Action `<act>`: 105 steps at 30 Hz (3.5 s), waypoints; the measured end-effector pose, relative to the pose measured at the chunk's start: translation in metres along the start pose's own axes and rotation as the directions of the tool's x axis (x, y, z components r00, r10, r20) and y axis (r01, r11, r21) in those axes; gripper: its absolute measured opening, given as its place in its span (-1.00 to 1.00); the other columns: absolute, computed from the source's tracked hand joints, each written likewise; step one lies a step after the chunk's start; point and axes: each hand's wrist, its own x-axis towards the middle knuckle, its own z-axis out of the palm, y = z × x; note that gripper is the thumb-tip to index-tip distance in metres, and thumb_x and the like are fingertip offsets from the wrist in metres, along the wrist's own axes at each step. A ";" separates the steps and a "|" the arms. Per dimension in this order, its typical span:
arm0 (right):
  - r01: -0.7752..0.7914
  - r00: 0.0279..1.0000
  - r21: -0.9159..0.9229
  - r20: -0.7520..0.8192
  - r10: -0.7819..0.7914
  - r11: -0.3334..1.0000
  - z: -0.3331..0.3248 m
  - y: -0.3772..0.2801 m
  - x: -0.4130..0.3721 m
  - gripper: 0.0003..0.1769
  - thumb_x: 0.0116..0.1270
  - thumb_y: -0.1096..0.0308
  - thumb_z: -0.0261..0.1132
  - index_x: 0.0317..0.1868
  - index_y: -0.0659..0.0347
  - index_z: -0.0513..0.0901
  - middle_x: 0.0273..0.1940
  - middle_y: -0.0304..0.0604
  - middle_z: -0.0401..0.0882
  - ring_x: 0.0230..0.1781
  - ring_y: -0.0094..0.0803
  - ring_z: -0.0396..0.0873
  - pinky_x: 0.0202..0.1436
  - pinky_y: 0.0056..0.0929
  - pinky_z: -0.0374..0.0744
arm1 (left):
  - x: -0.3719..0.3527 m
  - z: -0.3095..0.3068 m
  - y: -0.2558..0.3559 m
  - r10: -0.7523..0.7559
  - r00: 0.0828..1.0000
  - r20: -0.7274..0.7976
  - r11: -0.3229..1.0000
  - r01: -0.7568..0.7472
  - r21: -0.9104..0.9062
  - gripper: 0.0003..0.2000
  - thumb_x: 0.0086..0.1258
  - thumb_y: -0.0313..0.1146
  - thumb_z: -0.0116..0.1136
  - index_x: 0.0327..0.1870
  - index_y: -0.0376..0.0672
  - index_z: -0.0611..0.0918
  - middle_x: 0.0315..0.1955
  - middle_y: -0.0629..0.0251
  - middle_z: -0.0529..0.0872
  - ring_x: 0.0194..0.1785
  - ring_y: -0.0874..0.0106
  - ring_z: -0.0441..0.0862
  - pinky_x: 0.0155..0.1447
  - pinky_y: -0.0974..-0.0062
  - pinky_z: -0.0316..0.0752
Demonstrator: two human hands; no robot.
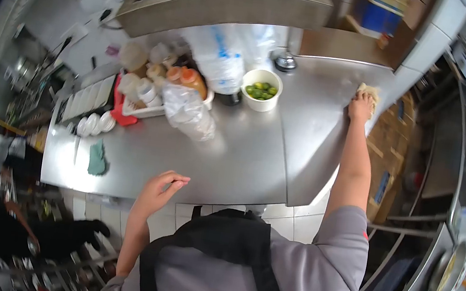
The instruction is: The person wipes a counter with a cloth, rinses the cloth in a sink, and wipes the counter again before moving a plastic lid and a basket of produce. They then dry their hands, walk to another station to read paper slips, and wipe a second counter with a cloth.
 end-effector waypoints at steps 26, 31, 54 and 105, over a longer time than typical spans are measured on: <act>0.299 0.930 0.357 0.098 -0.354 0.885 -0.126 -0.296 -0.302 -0.51 0.18 0.42 0.05 0.17 0.26 0.35 0.23 0.22 0.18 0.27 0.15 0.11 0.33 -0.02 0.07 | 0.128 0.025 -0.097 0.266 0.823 -0.502 0.931 -0.354 -0.087 -0.11 -0.08 -0.21 0.39 0.25 -0.35 0.11 0.19 -0.12 0.18 0.26 -0.02 0.15 0.32 0.24 0.12; 0.550 0.747 0.440 0.122 -0.654 0.710 -0.151 -0.354 -0.384 -0.45 0.12 0.49 0.01 0.19 0.35 0.29 0.20 0.25 0.21 0.31 0.12 0.07 0.35 -0.03 0.03 | 0.045 -0.073 -0.158 0.346 0.790 -0.506 0.931 -0.222 0.290 -0.31 0.00 -0.22 0.32 0.20 -0.14 0.30 0.20 -0.06 0.18 0.27 -0.01 0.14 0.31 0.13 0.10; -0.082 0.130 0.991 -0.098 -0.987 -0.109 -0.230 -0.621 -0.438 -0.73 0.33 0.32 0.00 -0.01 0.17 0.47 -0.10 0.02 0.50 -0.03 -0.04 0.44 0.02 -0.24 0.41 | -0.115 -0.265 -0.261 0.012 0.934 -0.358 0.837 -0.205 -0.507 -0.55 0.21 -0.16 0.19 0.08 -0.18 0.47 0.08 0.17 0.46 0.16 0.36 0.38 0.19 0.45 0.26; -0.317 0.844 0.947 0.308 -0.438 0.055 -0.286 -0.489 -0.273 -0.89 0.09 0.42 0.35 -0.42 0.19 0.56 -0.45 -0.42 0.46 -0.34 -0.67 0.37 -0.20 -0.65 0.30 | -0.004 -0.228 -0.118 0.128 0.739 -0.662 0.688 -0.547 -0.477 -0.71 0.11 -0.54 0.24 -0.17 -0.26 0.43 -0.32 0.31 0.60 -0.20 0.58 0.52 -0.08 0.62 0.37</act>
